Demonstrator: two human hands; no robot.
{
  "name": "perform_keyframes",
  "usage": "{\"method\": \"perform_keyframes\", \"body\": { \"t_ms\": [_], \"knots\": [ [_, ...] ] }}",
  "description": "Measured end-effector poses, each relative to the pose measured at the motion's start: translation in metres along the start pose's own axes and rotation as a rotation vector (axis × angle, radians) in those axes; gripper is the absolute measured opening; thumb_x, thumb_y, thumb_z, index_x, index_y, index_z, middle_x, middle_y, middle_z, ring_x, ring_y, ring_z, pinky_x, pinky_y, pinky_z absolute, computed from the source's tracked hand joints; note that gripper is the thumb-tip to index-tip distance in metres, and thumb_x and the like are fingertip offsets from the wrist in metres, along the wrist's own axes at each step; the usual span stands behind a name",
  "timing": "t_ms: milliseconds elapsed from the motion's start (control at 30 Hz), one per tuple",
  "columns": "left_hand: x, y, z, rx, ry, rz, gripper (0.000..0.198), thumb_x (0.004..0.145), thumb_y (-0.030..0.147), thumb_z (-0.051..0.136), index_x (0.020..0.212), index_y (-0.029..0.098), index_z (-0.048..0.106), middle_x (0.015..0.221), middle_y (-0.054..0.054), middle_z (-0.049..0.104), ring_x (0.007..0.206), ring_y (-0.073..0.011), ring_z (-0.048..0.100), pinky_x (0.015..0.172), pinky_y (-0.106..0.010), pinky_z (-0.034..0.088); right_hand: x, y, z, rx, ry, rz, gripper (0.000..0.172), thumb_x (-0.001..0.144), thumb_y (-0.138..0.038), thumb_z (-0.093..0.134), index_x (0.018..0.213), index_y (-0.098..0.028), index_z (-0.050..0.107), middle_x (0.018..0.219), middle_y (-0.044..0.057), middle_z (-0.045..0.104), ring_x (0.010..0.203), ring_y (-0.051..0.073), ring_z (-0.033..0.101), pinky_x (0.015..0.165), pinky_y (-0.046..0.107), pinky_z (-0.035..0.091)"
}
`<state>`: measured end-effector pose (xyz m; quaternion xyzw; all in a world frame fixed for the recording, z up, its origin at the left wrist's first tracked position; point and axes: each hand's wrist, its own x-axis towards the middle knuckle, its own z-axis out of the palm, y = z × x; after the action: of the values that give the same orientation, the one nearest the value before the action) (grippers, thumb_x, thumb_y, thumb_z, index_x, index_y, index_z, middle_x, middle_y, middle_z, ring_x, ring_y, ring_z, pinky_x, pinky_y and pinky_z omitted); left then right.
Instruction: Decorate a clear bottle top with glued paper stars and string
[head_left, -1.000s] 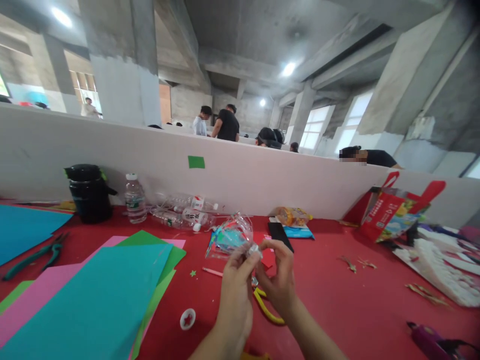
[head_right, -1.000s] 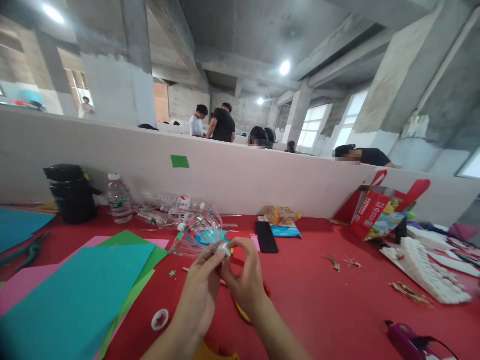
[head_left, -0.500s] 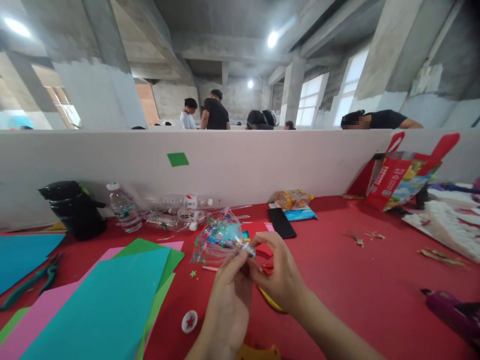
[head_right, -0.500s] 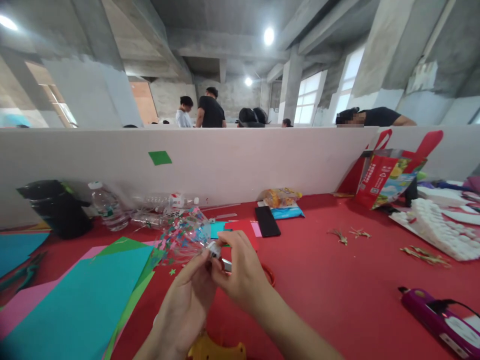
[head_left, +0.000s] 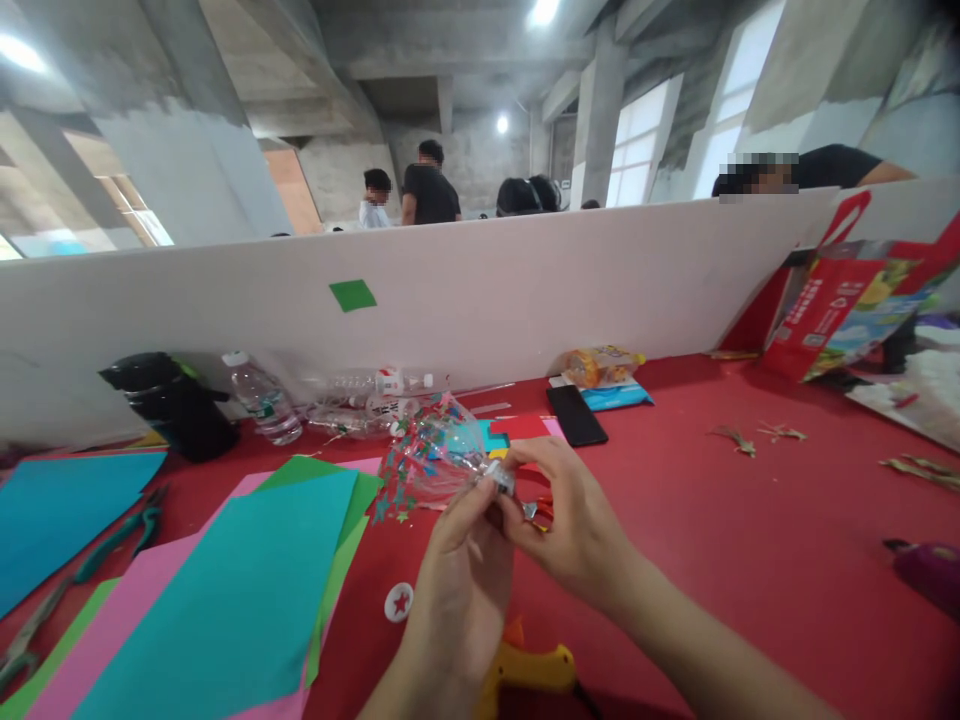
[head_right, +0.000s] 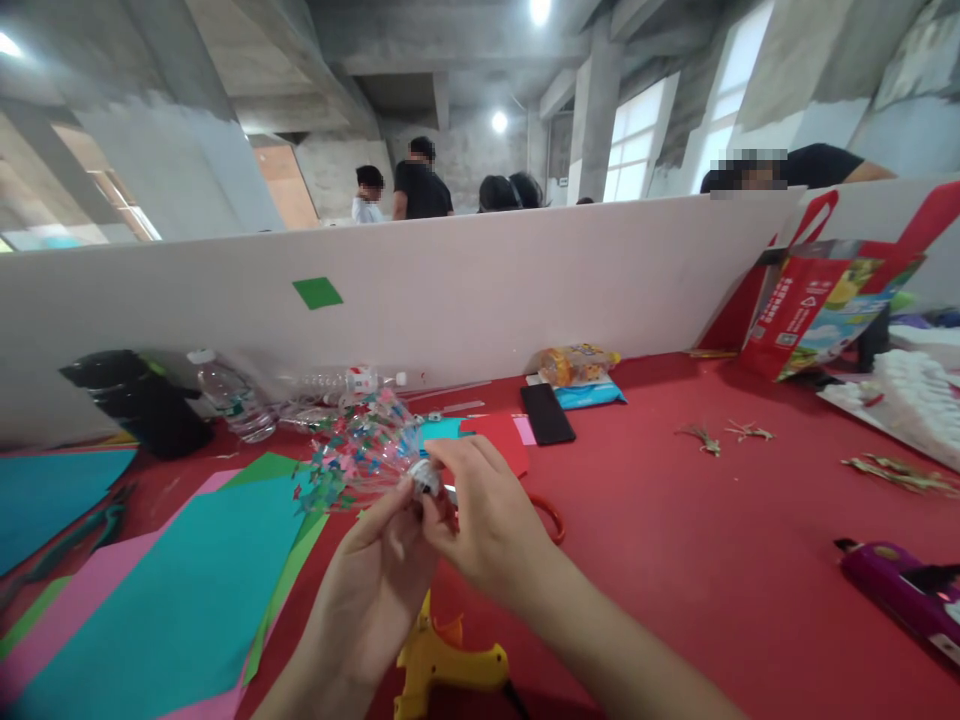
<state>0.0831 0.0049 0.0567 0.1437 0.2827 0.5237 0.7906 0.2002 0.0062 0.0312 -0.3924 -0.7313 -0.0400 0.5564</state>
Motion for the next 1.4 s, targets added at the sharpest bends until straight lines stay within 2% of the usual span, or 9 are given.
{"method": "perform_keyframes", "body": {
  "t_ms": [200,500,667,867,1000,1233,1400],
  "knots": [
    [-0.004,0.004,0.004,-0.051,0.041,-0.070,0.023,0.087,0.009,0.053,0.076,0.007,0.072,0.069,-0.006,0.068,0.061,-0.0109,0.064,0.063,-0.020,0.054,0.002,-0.004,-0.004,0.016,-0.041,0.041,0.040,0.081,-0.008,0.055,0.118,-0.022,0.046,0.105,0.007,0.062,0.098,0.022,0.058,0.082,0.037,0.053],
    [-0.002,0.005,0.003,-0.074,0.090,-0.106,0.021,0.087,0.008,0.051,0.083,0.007,0.071,0.074,-0.008,0.071,0.063,-0.0132,0.067,0.061,-0.021,0.054,0.006,-0.014,-0.007,-0.098,-0.061,0.024,0.043,0.081,-0.005,0.052,0.120,-0.020,0.044,0.103,0.008,0.063,0.093,0.022,0.059,0.080,0.038,0.054],
    [-0.002,0.005,0.004,-0.054,0.105,-0.071,0.021,0.086,0.007,0.051,0.079,0.008,0.071,0.073,-0.008,0.072,0.062,-0.0146,0.068,0.059,-0.023,0.056,0.005,-0.012,-0.008,-0.070,-0.039,-0.023,0.041,0.084,-0.006,0.053,0.120,-0.020,0.042,0.105,0.008,0.063,0.095,0.022,0.057,0.084,0.038,0.052],
    [-0.002,0.004,0.002,-0.042,0.114,-0.044,0.017,0.083,0.006,0.054,0.081,0.008,0.071,0.075,-0.008,0.072,0.065,-0.0140,0.068,0.061,-0.022,0.056,0.004,-0.009,-0.007,-0.022,-0.029,-0.007,0.039,0.083,-0.006,0.055,0.117,-0.021,0.044,0.102,0.007,0.062,0.093,0.022,0.056,0.085,0.038,0.052],
    [-0.002,0.003,-0.001,-0.023,0.075,-0.056,0.012,0.080,0.009,0.059,0.081,0.007,0.071,0.075,-0.007,0.071,0.065,-0.0129,0.066,0.061,-0.020,0.055,0.002,-0.008,-0.004,-0.025,-0.004,-0.026,0.041,0.083,-0.007,0.056,0.120,-0.020,0.044,0.105,0.008,0.062,0.095,0.022,0.056,0.086,0.037,0.051],
    [-0.001,0.003,-0.003,-0.011,0.056,-0.025,0.011,0.071,0.010,0.069,0.081,0.007,0.071,0.077,-0.006,0.070,0.067,-0.0131,0.065,0.063,-0.020,0.055,0.002,-0.006,-0.003,-0.012,-0.051,0.040,0.031,0.081,-0.008,0.059,0.108,-0.020,0.050,0.097,0.005,0.062,0.092,0.020,0.056,0.083,0.033,0.051],
    [-0.001,0.002,-0.002,0.007,0.075,-0.006,0.010,0.069,0.010,0.070,0.078,0.008,0.071,0.078,-0.006,0.071,0.068,-0.0132,0.065,0.064,-0.022,0.056,0.001,-0.005,-0.001,-0.011,-0.009,-0.022,0.031,0.083,-0.007,0.057,0.110,-0.019,0.049,0.098,0.006,0.062,0.093,0.020,0.056,0.085,0.033,0.050]
  ]
}}
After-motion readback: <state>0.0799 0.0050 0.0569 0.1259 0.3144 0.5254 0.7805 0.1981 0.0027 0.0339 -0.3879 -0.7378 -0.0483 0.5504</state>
